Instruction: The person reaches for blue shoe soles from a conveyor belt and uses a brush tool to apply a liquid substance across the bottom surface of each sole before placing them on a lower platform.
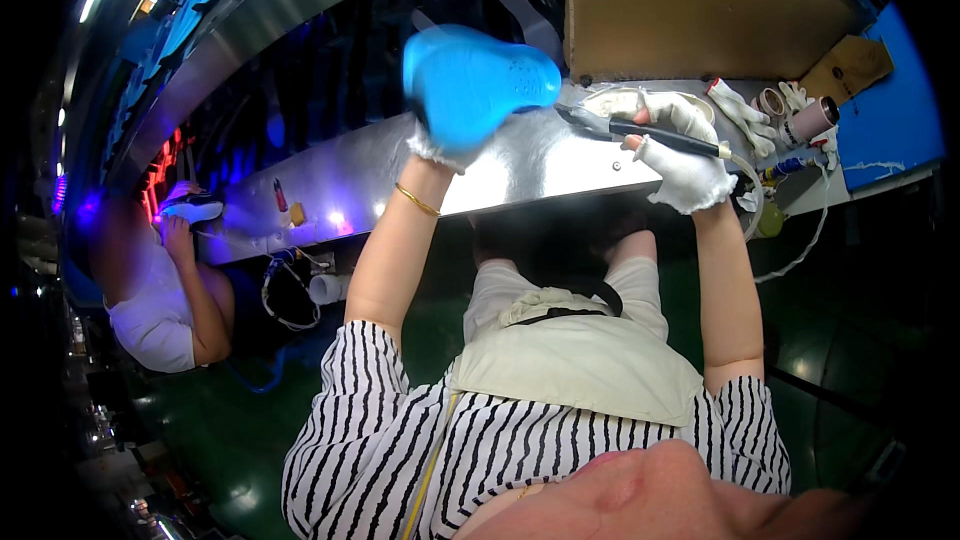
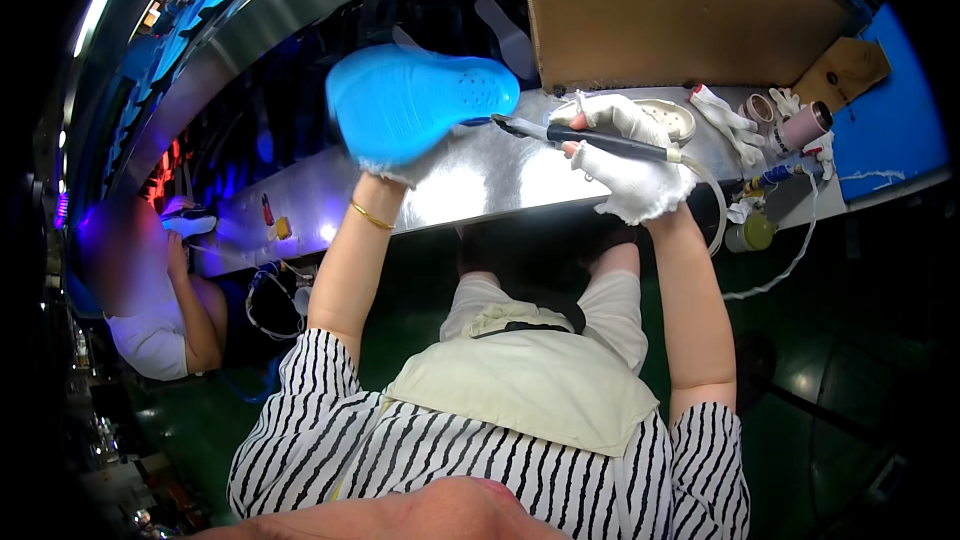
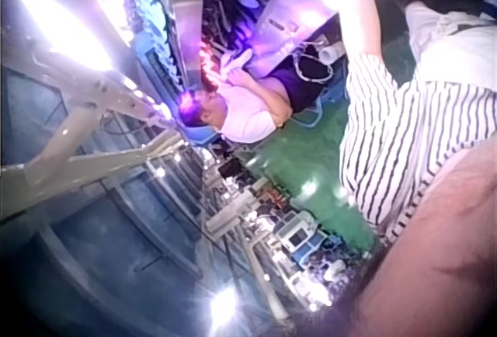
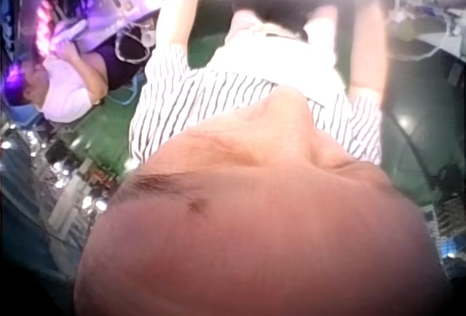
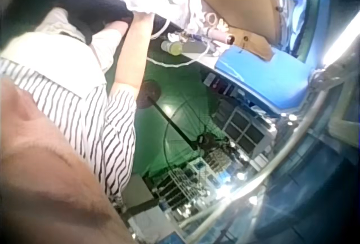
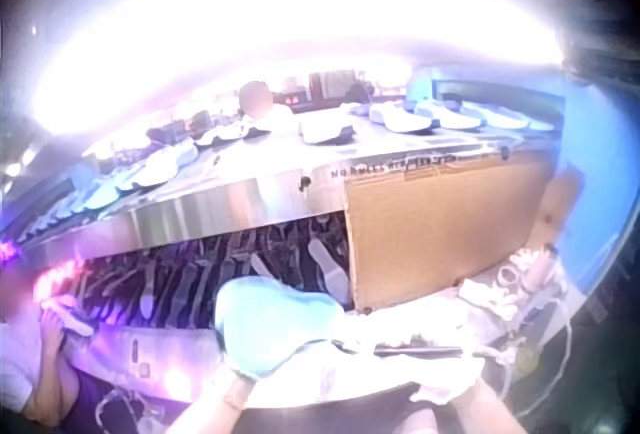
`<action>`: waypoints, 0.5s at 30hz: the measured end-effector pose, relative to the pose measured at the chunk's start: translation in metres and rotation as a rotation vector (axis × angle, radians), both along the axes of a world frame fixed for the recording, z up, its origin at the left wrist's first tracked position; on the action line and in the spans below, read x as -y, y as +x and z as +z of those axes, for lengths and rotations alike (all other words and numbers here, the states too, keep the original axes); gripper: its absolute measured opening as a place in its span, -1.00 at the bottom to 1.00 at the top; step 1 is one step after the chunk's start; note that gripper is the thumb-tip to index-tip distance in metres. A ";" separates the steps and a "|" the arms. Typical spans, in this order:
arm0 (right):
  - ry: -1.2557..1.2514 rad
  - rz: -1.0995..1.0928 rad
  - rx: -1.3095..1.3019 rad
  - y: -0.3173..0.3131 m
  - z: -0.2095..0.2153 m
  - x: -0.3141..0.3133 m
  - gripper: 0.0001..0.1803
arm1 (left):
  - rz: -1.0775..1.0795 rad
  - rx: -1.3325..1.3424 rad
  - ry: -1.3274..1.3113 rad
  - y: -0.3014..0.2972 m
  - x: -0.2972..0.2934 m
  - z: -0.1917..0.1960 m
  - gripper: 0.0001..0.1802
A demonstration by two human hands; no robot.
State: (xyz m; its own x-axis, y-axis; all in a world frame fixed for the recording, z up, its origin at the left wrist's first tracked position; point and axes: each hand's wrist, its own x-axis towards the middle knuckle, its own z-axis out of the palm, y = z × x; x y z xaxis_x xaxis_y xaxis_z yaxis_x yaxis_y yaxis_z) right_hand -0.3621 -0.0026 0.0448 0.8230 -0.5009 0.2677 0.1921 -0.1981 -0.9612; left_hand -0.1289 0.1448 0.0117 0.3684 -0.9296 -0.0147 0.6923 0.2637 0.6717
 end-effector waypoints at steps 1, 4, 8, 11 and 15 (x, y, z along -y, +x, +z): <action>-0.005 -0.030 -0.005 -0.001 -0.001 -0.002 -0.82 | -0.124 -0.063 -0.068 -0.006 -0.007 -0.011 -0.10; 0.111 -0.110 0.018 0.002 -0.022 -0.008 -0.81 | -0.353 -0.471 -0.160 -0.045 -0.016 -0.022 -0.12; 0.022 -0.176 0.060 0.010 -0.033 -0.009 -0.85 | -0.180 -0.478 -0.165 -0.082 -0.008 -0.043 -0.27; 0.034 -0.263 0.053 0.015 -0.019 -0.012 -0.83 | -0.211 -0.375 -0.208 -0.109 0.003 -0.036 -0.31; 0.018 -0.126 0.174 0.016 -0.027 -0.025 -0.82 | -0.209 -0.385 -0.162 -0.120 0.011 -0.054 -0.24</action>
